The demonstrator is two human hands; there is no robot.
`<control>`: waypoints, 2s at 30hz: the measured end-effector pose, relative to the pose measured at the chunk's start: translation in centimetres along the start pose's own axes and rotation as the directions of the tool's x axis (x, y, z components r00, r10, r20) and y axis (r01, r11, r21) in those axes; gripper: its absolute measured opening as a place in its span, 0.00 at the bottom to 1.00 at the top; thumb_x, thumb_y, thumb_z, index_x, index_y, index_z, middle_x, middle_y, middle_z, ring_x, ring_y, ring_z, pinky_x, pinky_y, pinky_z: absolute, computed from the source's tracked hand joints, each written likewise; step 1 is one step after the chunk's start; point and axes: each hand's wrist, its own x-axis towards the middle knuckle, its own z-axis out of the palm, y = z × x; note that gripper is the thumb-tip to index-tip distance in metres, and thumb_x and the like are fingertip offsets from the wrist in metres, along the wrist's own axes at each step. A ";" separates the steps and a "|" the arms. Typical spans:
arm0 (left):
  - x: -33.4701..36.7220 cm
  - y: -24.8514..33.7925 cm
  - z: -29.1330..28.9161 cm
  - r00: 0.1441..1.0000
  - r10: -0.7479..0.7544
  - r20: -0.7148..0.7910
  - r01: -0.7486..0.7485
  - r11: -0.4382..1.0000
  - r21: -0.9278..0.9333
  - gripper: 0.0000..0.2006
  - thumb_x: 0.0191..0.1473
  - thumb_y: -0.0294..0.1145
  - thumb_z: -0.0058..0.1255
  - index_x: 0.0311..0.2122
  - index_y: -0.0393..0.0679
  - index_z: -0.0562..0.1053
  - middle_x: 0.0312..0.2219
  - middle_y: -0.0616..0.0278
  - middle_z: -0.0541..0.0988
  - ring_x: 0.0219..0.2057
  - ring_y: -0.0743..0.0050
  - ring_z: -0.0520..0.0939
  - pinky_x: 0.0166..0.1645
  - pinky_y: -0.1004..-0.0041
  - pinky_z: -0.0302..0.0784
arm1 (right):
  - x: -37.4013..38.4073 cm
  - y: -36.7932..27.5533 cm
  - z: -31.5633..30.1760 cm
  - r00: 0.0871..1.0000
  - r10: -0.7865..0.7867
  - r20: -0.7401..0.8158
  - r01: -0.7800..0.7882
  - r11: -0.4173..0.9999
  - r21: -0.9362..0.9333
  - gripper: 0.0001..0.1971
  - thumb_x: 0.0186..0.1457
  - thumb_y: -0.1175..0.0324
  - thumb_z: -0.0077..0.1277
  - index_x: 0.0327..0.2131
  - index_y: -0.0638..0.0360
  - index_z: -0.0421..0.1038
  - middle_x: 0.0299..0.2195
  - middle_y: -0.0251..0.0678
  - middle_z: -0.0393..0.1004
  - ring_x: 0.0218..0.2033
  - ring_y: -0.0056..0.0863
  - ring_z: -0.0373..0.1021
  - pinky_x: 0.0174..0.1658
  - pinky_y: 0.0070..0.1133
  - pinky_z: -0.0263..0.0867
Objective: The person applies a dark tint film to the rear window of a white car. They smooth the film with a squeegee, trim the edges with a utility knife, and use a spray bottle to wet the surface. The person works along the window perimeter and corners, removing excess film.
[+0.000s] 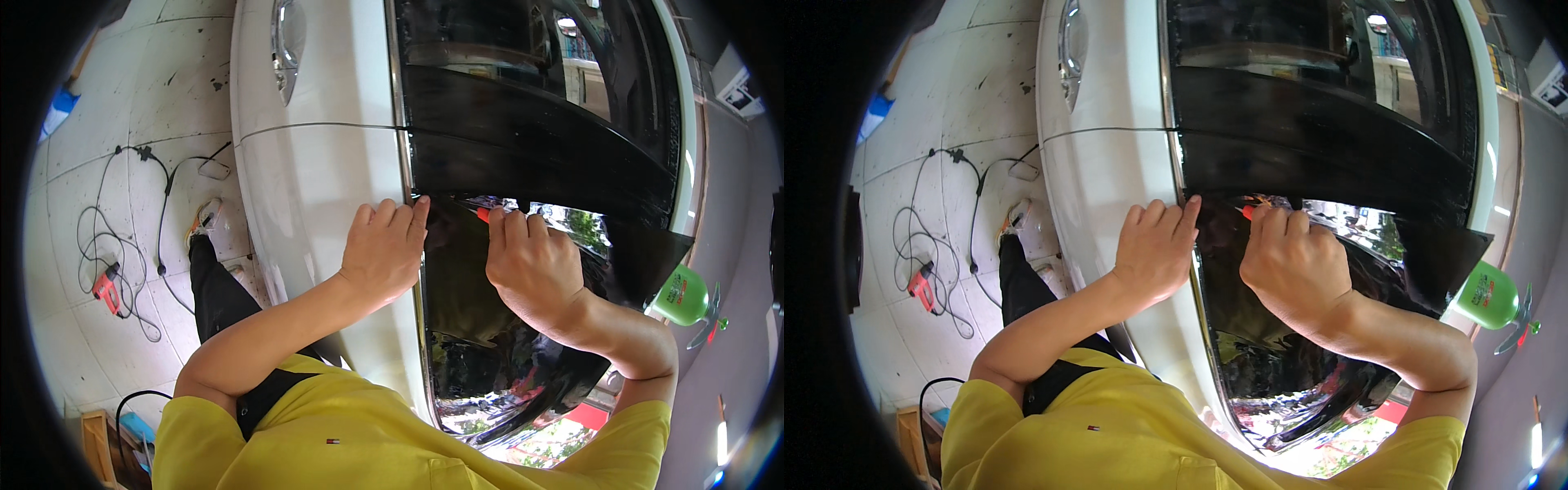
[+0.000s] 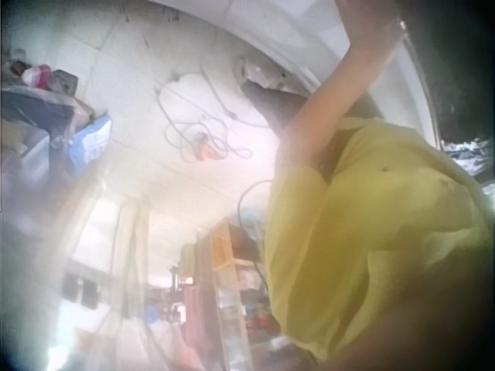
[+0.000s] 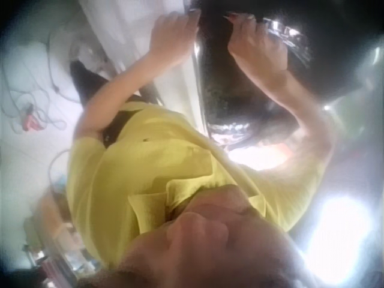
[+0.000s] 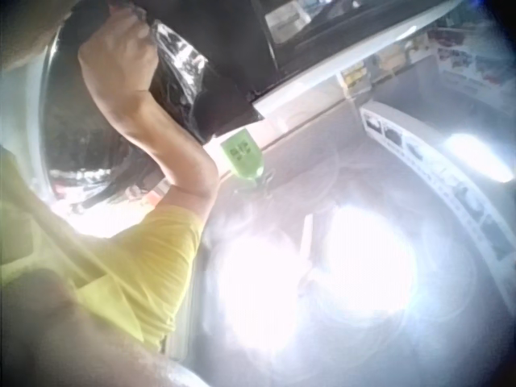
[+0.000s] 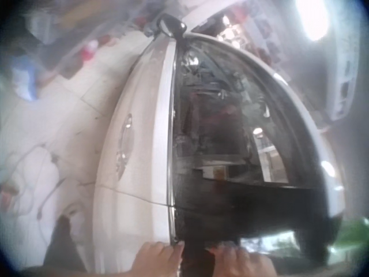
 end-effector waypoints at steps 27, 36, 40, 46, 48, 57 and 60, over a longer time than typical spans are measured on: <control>10.7 1.5 -1.3 0.972 0.163 -0.170 -0.219 0.892 -0.395 0.13 0.45 0.21 0.70 0.32 0.44 0.75 0.30 0.63 0.78 0.35 0.55 0.77 0.40 0.60 0.72 | -9.5 7.4 -2.7 0.977 0.210 0.041 -0.212 0.977 0.037 0.10 0.55 0.71 0.62 0.38 0.69 0.82 0.22 0.26 0.65 0.23 0.19 0.65 0.22 0.19 0.55; 11.1 1.6 -1.6 0.969 0.219 -0.115 -0.245 0.915 -0.320 0.13 0.48 0.27 0.70 0.33 0.47 0.74 0.31 0.65 0.76 0.36 0.58 0.76 0.40 0.60 0.69 | -12.8 9.7 -3.7 0.958 0.278 0.066 -0.280 0.960 0.027 0.12 0.51 0.73 0.61 0.40 0.69 0.83 0.21 0.26 0.63 0.23 0.20 0.63 0.23 0.21 0.54; 11.7 2.3 -2.8 0.978 0.208 -0.030 -0.208 0.931 -0.300 0.11 0.50 0.25 0.69 0.33 0.45 0.74 0.32 0.62 0.77 0.38 0.55 0.77 0.43 0.59 0.70 | -13.9 10.7 -4.2 0.951 0.304 0.057 -0.305 0.952 0.022 0.12 0.53 0.73 0.62 0.40 0.69 0.83 0.21 0.26 0.63 0.23 0.20 0.63 0.23 0.21 0.53; 15.4 6.0 -5.0 0.947 0.319 -0.029 -0.304 0.866 -0.398 0.18 0.51 0.32 0.70 0.45 0.41 0.77 0.40 0.56 0.80 0.42 0.51 0.79 0.46 0.57 0.71 | -14.5 10.8 -3.6 0.945 0.323 0.045 -0.324 0.946 0.027 0.10 0.55 0.73 0.63 0.38 0.69 0.83 0.21 0.25 0.63 0.24 0.20 0.64 0.23 0.21 0.53; 17.1 7.7 -4.9 0.930 0.363 -0.062 -0.351 0.820 -0.452 0.17 0.52 0.32 0.70 0.45 0.41 0.77 0.39 0.57 0.80 0.40 0.51 0.78 0.45 0.58 0.71 | -14.6 10.9 -3.4 0.944 0.329 0.033 -0.330 0.943 0.038 0.09 0.55 0.73 0.63 0.36 0.69 0.83 0.20 0.26 0.63 0.24 0.20 0.64 0.23 0.22 0.53; 19.7 9.8 -4.3 0.906 0.402 -0.134 -0.418 0.797 -0.436 0.09 0.52 0.24 0.67 0.33 0.43 0.76 0.31 0.61 0.77 0.34 0.56 0.76 0.39 0.60 0.69 | -16.6 12.5 -4.4 0.913 0.404 0.051 -0.406 0.914 0.021 0.10 0.55 0.72 0.62 0.37 0.70 0.82 0.22 0.27 0.65 0.26 0.23 0.66 0.25 0.23 0.57; 19.7 9.9 -4.1 0.905 0.406 -0.126 -0.419 0.801 -0.427 0.09 0.51 0.24 0.68 0.33 0.44 0.76 0.30 0.62 0.77 0.34 0.58 0.76 0.39 0.61 0.68 | -17.6 13.1 -4.3 0.905 0.422 0.049 -0.424 0.905 0.031 0.11 0.55 0.71 0.62 0.39 0.70 0.81 0.23 0.29 0.65 0.26 0.23 0.66 0.26 0.24 0.59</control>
